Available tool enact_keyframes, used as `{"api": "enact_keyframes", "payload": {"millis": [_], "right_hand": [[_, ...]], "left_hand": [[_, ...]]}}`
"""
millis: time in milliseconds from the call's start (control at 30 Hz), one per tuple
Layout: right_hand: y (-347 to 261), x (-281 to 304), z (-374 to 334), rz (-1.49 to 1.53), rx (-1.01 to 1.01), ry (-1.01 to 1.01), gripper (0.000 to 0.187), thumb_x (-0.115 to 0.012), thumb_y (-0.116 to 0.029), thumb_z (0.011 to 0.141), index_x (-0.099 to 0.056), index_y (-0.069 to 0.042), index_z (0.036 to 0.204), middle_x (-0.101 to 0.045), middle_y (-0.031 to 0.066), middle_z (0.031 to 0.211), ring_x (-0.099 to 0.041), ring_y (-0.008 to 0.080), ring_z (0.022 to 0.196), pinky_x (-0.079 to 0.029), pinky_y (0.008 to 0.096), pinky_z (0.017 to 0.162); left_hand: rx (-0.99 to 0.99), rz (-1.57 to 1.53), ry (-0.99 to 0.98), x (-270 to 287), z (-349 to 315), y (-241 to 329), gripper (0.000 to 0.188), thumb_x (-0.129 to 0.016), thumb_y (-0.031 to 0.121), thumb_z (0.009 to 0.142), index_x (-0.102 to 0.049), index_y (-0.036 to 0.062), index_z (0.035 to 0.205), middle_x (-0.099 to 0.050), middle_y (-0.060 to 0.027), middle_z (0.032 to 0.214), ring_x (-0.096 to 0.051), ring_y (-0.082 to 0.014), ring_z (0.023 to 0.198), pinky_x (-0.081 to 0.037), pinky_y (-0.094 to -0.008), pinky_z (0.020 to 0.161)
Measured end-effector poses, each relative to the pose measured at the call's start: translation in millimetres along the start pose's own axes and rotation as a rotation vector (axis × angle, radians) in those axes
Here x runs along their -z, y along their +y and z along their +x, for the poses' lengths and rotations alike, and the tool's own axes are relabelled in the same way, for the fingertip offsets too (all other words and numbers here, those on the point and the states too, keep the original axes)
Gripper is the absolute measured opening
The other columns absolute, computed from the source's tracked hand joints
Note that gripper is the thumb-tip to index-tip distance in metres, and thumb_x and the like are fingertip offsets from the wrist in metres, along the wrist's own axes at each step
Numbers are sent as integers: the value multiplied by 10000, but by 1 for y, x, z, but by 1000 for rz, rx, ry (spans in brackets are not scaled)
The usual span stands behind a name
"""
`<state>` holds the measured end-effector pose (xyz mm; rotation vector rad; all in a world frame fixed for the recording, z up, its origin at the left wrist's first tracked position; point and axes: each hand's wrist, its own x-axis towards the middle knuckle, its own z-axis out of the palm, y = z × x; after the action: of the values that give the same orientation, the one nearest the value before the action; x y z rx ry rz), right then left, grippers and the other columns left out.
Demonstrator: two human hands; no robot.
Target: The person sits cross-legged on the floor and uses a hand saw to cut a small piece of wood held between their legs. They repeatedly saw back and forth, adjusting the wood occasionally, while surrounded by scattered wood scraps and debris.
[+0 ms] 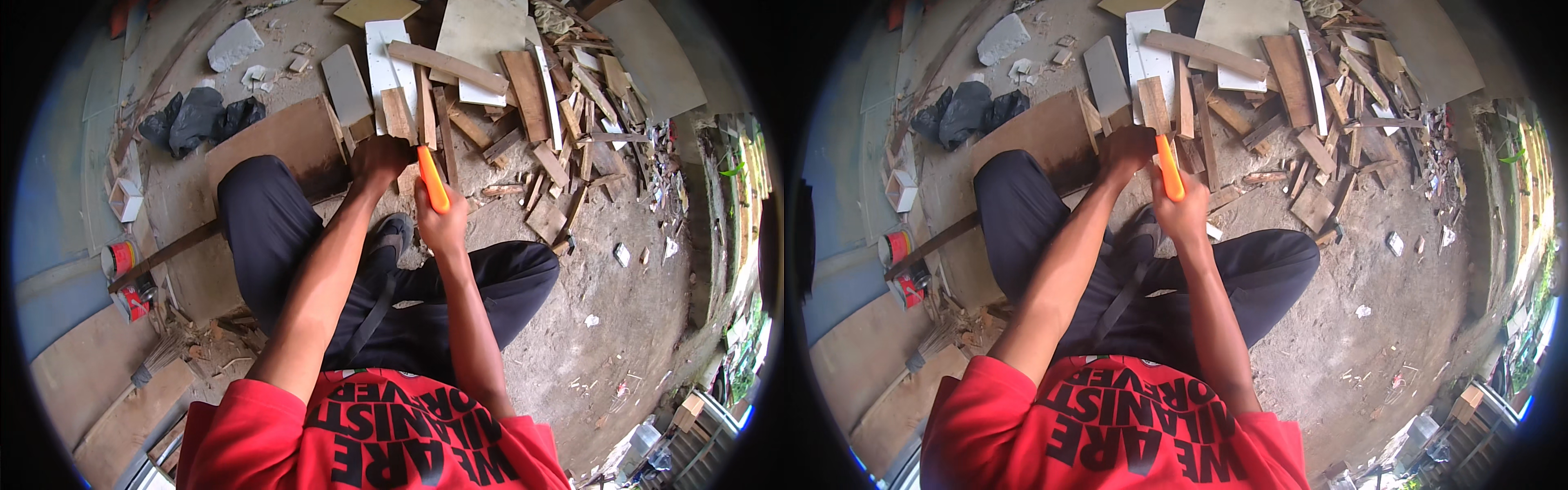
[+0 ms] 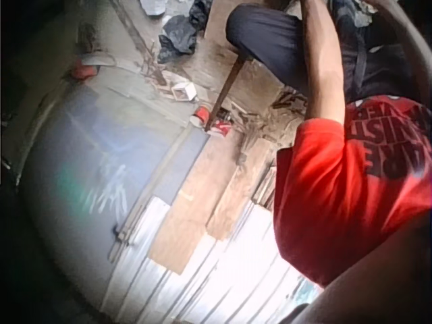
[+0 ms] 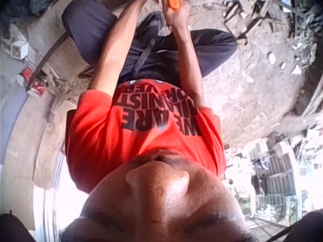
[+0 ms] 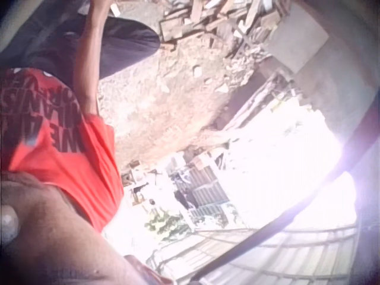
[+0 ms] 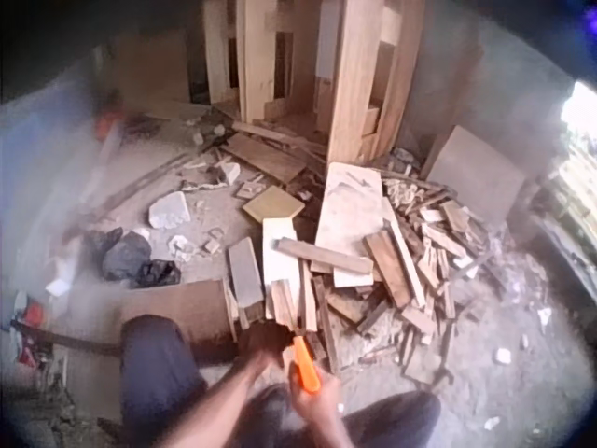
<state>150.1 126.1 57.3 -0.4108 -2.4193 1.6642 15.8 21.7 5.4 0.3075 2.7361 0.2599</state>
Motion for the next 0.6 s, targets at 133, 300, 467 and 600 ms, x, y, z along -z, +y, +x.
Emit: {"api": "enact_keyframes", "payload": {"millis": [133, 300, 467, 600], "right_hand": [[-9, 40, -91, 129, -105, -73, 130, -651, -81, 914, -646, 44, 877, -571, 41, 619, -494, 64, 583, -428, 263, 539], [-21, 107, -195, -2, -191, -52, 110, -641, -18, 868, -619, 35, 774, -522, 54, 543, -498, 89, 475, -391, 264, 463], [-16, 85, -163, -93, -30, -48, 186, -673, -45, 856, -575, 6, 705, -500, 117, 535, -520, 188, 422, -388, 311, 448], [0, 10, -12, -128, 106, 19, 337, -647, -248, 927, -607, 35, 748, -563, 223, 589, -587, 415, 557, -453, 408, 528]], "left_hand": [[-204, 418, 163, -85, 37, -75, 230, -614, 216, 845, -704, 25, 754, -722, -196, 843, -714, -349, 766, -571, -447, 643], [-111, -211, 470, -44, 2, -17, 300, -497, 138, 847, -581, 66, 569, -579, -172, 544, -568, -230, 469, -441, -401, 442], [-41, -181, 488, -57, 9, -37, 308, -524, 141, 842, -597, 84, 549, -622, -143, 565, -591, -251, 466, -460, -425, 424], [-103, 86, 23, -10, -2, 5, 276, -569, 281, 856, -751, 74, 851, -728, -165, 920, -716, -351, 845, -571, -444, 711]]}}
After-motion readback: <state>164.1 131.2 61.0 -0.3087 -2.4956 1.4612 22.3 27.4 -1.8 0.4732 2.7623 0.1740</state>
